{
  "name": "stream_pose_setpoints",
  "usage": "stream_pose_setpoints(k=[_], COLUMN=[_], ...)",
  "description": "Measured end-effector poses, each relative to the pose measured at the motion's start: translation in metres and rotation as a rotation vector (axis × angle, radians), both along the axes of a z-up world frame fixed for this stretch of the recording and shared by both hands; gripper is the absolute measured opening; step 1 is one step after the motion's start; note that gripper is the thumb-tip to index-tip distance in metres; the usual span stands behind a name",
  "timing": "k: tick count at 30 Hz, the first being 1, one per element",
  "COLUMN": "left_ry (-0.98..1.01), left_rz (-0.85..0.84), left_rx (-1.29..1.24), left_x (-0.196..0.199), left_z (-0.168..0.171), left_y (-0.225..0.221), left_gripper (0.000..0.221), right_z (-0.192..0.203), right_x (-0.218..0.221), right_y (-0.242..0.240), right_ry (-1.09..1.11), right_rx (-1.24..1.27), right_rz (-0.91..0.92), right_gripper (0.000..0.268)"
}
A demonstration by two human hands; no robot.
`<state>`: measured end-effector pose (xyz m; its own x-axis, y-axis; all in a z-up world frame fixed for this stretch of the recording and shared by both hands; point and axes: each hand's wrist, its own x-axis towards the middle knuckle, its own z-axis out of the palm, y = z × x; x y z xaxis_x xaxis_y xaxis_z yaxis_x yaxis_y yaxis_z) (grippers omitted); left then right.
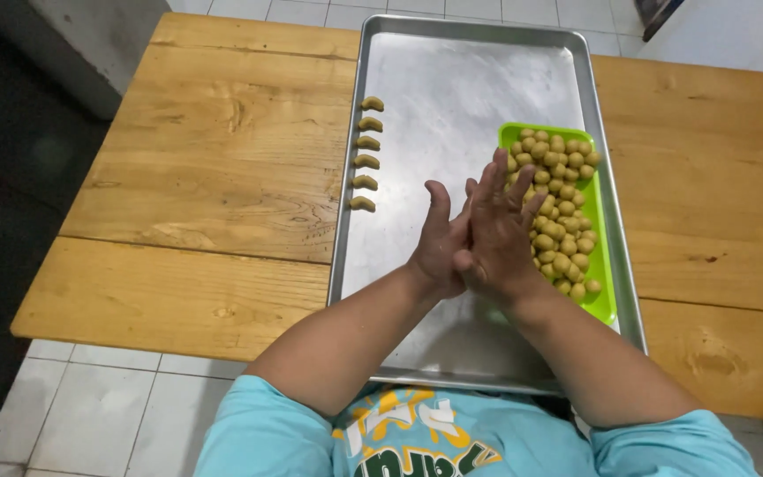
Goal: Shaping small portions of dough into crescent shapes and arranging them on a baking tray.
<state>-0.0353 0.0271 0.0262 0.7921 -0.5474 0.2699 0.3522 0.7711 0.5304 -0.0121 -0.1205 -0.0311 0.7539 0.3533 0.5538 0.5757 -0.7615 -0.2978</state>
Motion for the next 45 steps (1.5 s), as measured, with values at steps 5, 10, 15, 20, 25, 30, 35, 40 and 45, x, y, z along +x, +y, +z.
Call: stream_pose_setpoints(k=[5,10,15,20,25,30,35,40,45], left_ry=[-0.028,-0.052,-0.069,-0.024,0.169,-0.102,0.056,-0.004,0.025], left_rz=[0.012,0.02,0.051,0.028,-0.126,0.124,-0.09,-0.05,0.055], left_rx=[-0.04,-0.07,-0.103,-0.089,0.028,-0.281,-0.144,-0.116,0.093], left_x=[0.022,0.053,0.08,0.09,0.086,0.086,0.069,0.069,0.062], left_z=[0.003,-0.003,-0.014,-0.019,-0.034,-0.046,-0.005,0.01,-0.022], left_y=[-0.014,-0.024,-0.028,-0.028,-0.041,-0.041,-0.023,-0.014,-0.024], left_gripper=[0.122,0.123,0.123,0.121,0.117,0.121,0.128,0.119,0.137], right_z=[0.012,0.011,0.014,0.006,0.026,0.001,0.034,0.004,0.043], right_x=[0.009,0.041,0.067,0.074,0.073,0.039,0.052,0.043,0.058], right_y=[0.002,0.006,0.014,0.009,0.003,0.027,0.015,0.019,0.002], right_ry=[-0.028,0.021,0.111,0.213,0.222,0.343,0.278,0.18,0.303], right_rx=[-0.071,-0.051,-0.013,0.007,0.026,-0.18,-0.057,-0.107,0.079], right_rz=[-0.055,-0.074,-0.105,-0.096,-0.2,-0.065,-0.149,0.053,-0.199], right_gripper=[0.131,0.127,0.117,0.12,0.129,0.155,0.111,0.137,0.138])
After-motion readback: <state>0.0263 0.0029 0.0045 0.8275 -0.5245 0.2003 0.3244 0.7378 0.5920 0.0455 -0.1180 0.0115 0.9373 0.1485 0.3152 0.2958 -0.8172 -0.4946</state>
